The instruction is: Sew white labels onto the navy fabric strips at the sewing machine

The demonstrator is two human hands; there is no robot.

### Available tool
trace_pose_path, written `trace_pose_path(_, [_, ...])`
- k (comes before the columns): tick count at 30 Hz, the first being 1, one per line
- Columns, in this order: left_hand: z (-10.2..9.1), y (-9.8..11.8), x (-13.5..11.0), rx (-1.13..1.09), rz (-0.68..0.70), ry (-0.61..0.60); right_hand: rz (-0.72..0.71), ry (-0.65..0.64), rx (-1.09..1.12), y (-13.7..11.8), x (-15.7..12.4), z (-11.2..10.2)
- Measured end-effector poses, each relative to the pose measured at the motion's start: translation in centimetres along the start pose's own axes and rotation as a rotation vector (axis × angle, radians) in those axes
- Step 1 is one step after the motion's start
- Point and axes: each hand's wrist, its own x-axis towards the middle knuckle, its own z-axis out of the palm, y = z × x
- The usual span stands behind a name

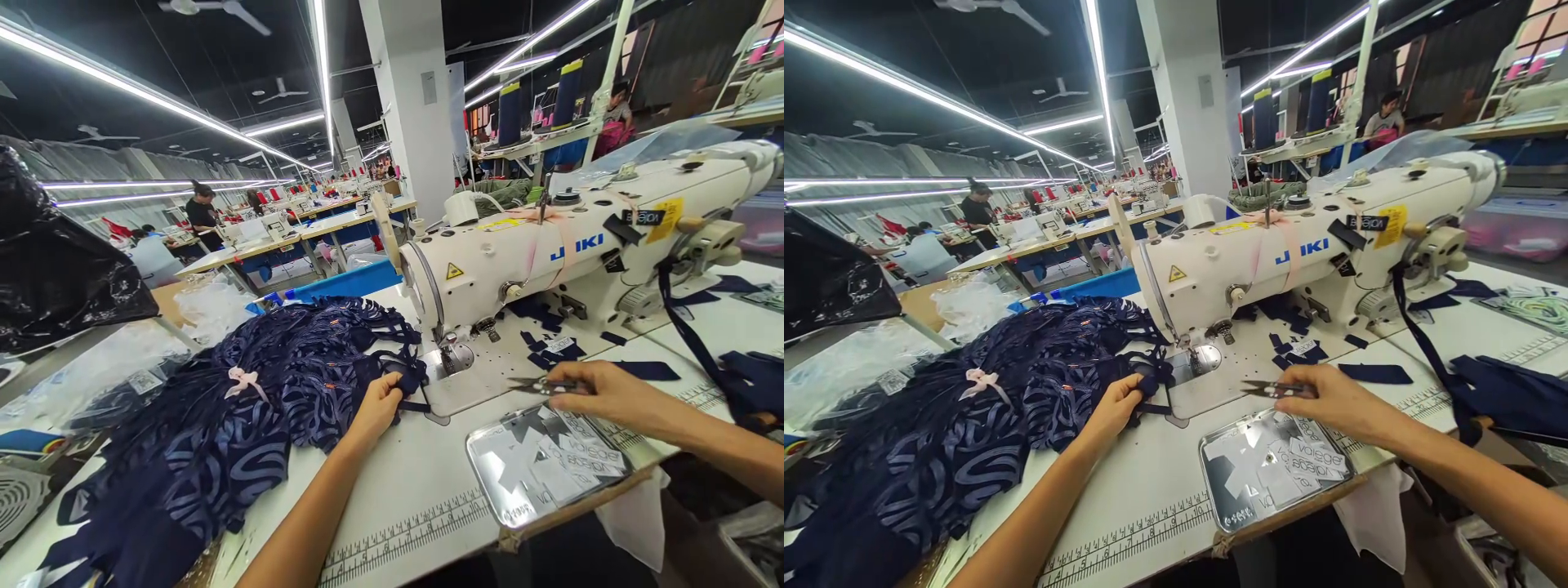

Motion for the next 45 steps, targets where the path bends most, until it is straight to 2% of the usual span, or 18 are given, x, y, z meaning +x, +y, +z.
trace_pose_path(2, [0.0, 0.0, -0.1, -0.008, 0.001, 0.005, -0.063, -0.154, 0.028, -2.3, 0.2, 1.3])
trace_pose_path(3, [0.1, 0.0, -0.2, -0.013, 0.0, 0.008, -0.141, -0.161, -0.002, -3.2, 0.5, 1.8])
trace_pose_path(6, [0.1, -0.1, -0.2, -0.021, 0.004, 0.013, -0.436, 0.007, -0.24, -5.0, 1.8, 3.5])
trace_pose_path(8, [0.1, -0.2, -0.2, -0.015, 0.015, 0.009, -0.568, 0.123, -0.433, -5.8, 3.0, 4.6])
trace_pose_path(12, [0.1, -0.5, -0.1, -0.004, 0.035, 0.003, -0.661, 0.222, -0.682, -7.3, 5.3, 6.7])
trace_pose_path(18, [0.1, -0.5, -0.3, -0.025, 0.059, 0.001, -0.734, 0.195, -0.781, -8.9, 7.0, 8.0])
trace_pose_path(26, [0.3, -0.5, -0.5, -0.081, 0.066, 0.078, -0.709, 0.281, -0.653, -6.6, 6.4, 7.1])
trace_pose_path(32, [0.5, -0.5, -0.9, -0.12, 0.037, 0.095, -0.79, 0.275, -0.668, -7.4, 6.6, 7.8])
trace_pose_path(36, [0.5, -0.7, -1.2, -0.254, 0.021, 0.228, -0.805, 0.246, -0.535, -7.3, 6.9, 7.8])
trace_pose_path(40, [0.4, -1.0, -1.1, -0.495, 0.025, 0.389, -0.707, 0.231, -0.455, -5.2, 6.2, 6.7])
trace_pose_path(45, [0.2, -1.0, -1.0, -0.615, 0.022, 0.427, -0.386, 0.054, -0.384, -1.5, 5.2, 4.7])
